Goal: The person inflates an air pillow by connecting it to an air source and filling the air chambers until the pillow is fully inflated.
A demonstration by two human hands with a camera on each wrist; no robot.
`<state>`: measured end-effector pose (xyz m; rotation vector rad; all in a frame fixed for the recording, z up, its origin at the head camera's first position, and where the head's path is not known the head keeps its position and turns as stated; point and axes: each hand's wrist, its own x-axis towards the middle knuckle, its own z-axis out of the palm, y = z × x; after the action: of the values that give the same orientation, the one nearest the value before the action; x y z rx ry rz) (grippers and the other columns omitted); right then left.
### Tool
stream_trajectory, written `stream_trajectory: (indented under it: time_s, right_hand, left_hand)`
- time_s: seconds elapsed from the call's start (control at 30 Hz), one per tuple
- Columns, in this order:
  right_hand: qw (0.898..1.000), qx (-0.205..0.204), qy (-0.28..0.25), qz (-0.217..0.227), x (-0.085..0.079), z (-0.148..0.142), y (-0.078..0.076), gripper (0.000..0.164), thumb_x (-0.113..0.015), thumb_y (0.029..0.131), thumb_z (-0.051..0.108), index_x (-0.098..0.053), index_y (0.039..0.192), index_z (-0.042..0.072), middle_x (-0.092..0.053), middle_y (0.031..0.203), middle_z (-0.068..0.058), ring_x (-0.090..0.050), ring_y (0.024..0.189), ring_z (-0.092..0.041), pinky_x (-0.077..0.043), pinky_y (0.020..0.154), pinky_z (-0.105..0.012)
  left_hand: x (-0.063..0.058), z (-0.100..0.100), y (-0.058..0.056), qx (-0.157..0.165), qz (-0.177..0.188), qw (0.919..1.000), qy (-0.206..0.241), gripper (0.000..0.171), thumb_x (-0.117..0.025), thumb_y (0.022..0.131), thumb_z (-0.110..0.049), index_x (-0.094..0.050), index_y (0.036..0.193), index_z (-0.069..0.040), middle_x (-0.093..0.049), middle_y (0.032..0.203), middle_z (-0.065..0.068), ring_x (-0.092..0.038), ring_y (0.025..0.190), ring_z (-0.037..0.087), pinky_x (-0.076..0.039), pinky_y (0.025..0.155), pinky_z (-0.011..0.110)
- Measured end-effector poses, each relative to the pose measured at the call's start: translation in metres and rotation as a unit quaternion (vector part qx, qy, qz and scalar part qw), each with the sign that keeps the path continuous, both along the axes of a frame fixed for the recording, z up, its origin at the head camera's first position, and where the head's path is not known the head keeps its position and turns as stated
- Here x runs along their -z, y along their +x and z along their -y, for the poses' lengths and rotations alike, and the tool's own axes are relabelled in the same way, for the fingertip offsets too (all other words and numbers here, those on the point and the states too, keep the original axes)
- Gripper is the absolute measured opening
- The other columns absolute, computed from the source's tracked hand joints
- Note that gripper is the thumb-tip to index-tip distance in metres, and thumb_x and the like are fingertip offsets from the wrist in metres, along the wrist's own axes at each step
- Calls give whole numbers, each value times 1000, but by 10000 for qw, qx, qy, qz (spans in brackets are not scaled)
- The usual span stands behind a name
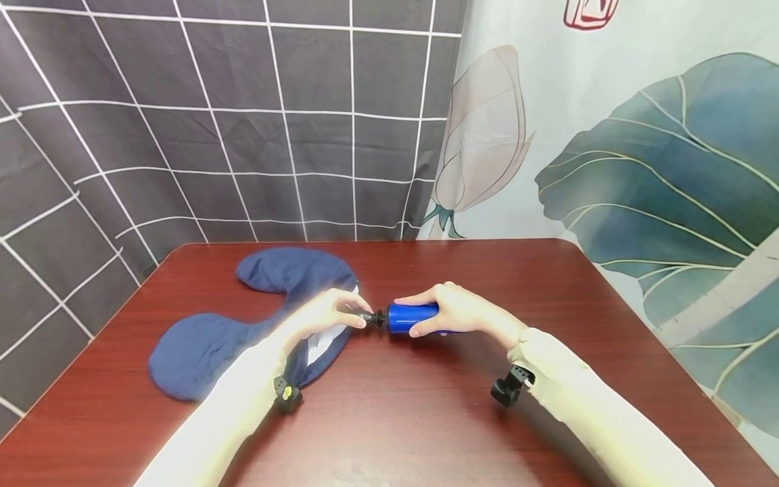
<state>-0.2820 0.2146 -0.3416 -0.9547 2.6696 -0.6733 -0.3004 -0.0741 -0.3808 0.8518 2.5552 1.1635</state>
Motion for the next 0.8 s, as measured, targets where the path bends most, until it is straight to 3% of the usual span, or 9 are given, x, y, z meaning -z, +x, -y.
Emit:
stream_trajectory:
  time_s: [0.2,0.43,0.63,0.8]
  right_hand:
    - [9984,194,-136,512,-8,-38,10,61,-76,83,44,-57,139,31,-68,121,-8,-66,83,-14,-56,60,-29]
    - [9977,316,-80,590,-19,-76,20,60,-76,84,41,-57,139,29,-68,115,-10,-66,72,-13,-56,57,-30]
    - [9973,236,-160,673,-16,-76,19,56,-75,86,40,-58,138,29,-68,113,-10,-67,71,-16,-56,55,-31]
    - [9977,155,-175,630,-12,-53,9,56,-75,85,41,-59,137,28,-69,113,-9,-67,74,-17,-56,58,-30]
  left_hand:
    - [1,2,0,101,-115,9999,40,23,-76,85,-17,-74,107,-10,-76,101,5,-64,80,3,-45,77,18]
    - [0,1,1,72,-138,9999,-36,23,-77,84,-17,-74,107,-11,-76,101,4,-64,81,2,-45,78,18]
    - [0,-1,3,35,-158,9998,-109,23,-78,83,-18,-74,105,-12,-76,100,3,-62,80,2,-43,76,19]
    - [2,-1,1,-6,-4,10000,-33,24,-77,84,-18,-74,107,-12,-76,102,4,-62,79,1,-44,77,18]
